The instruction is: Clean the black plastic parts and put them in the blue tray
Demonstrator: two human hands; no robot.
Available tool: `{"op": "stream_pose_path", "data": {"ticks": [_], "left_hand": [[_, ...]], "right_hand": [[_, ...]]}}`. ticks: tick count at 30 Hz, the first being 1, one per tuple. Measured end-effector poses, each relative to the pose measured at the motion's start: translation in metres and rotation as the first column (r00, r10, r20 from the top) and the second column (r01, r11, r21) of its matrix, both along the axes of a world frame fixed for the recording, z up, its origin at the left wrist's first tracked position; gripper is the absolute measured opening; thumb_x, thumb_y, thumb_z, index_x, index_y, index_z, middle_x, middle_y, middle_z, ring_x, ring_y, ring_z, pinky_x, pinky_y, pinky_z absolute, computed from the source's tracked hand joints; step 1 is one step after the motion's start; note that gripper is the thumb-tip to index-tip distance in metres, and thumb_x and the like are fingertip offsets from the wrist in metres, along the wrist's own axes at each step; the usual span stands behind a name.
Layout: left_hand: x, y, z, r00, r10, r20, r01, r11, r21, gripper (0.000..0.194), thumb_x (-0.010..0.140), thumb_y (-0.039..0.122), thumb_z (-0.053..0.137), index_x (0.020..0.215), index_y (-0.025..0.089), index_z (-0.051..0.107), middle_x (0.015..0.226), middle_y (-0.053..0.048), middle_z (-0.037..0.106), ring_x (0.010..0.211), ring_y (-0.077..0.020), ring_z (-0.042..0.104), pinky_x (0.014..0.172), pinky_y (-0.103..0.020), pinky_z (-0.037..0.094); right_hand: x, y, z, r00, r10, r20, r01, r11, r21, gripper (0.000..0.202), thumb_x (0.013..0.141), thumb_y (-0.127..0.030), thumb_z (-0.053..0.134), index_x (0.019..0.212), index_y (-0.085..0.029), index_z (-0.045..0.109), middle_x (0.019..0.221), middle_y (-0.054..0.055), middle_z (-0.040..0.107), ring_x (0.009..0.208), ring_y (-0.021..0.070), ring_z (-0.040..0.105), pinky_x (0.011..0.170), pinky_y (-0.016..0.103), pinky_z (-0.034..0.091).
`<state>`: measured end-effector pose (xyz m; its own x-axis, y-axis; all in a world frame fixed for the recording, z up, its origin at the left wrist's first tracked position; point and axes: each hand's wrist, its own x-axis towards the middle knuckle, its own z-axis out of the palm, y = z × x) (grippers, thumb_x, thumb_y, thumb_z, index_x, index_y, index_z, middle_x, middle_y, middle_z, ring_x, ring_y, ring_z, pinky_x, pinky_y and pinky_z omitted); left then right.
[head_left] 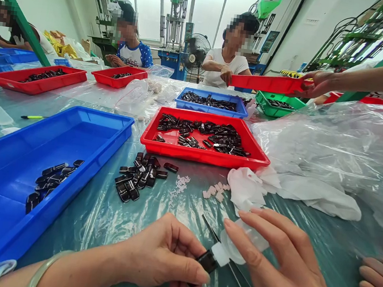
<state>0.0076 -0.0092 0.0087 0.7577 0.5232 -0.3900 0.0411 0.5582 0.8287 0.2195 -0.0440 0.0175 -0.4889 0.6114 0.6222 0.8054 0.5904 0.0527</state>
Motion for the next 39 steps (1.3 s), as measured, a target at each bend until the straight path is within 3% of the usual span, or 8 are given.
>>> {"op": "stream_pose_path", "data": {"ticks": [7,25,35,39], "left_hand": [[0.002,0.001,0.0,1.0,-0.001,-0.004,0.001,1.0,-0.005,0.025,0.065,0.031,0.07,0.069,0.008,0.064,0.06,-0.003,0.061,0.041,-0.0063,0.054,0.039,-0.014,0.044],[0.002,0.0,0.001,1.0,-0.015,0.024,0.015,1.0,-0.022,0.021,0.066,0.027,0.07,0.07,0.008,0.064,0.059,-0.002,0.061,0.042,-0.0063,0.055,0.04,-0.014,0.045],[-0.001,0.0,-0.001,0.999,0.008,0.046,-0.006,1.0,-0.029,0.022,0.066,0.025,0.07,0.077,0.007,0.065,0.062,-0.004,0.062,0.043,-0.0069,0.056,0.04,-0.014,0.045],[0.0,0.0,0.0,0.998,0.025,0.051,-0.023,0.999,-0.029,0.02,0.065,0.024,0.07,0.073,0.006,0.066,0.063,-0.004,0.062,0.045,-0.0076,0.057,0.042,-0.014,0.046]], "right_hand": [[0.004,0.003,-0.002,0.996,0.036,0.083,-0.038,0.999,0.026,0.035,0.086,-0.007,0.041,0.115,-0.018,0.057,0.11,0.013,0.054,0.113,0.0291,0.044,0.09,0.047,0.04],[-0.008,0.011,-0.002,0.996,0.03,-0.083,-0.027,0.999,0.034,0.041,0.078,0.007,0.039,0.105,-0.019,0.058,0.101,0.009,0.055,0.102,0.0219,0.05,0.08,0.038,0.048],[-0.002,0.015,0.001,0.986,0.126,-0.112,-0.126,0.992,0.001,0.037,0.079,0.006,0.043,0.103,-0.018,0.058,0.1,0.009,0.054,0.102,0.0208,0.05,0.079,0.034,0.047],[0.002,0.017,-0.001,0.986,0.097,-0.138,-0.104,0.993,-0.047,0.034,0.081,0.0,0.045,0.105,-0.02,0.057,0.103,0.009,0.055,0.101,0.0203,0.052,0.083,0.034,0.045]]}}
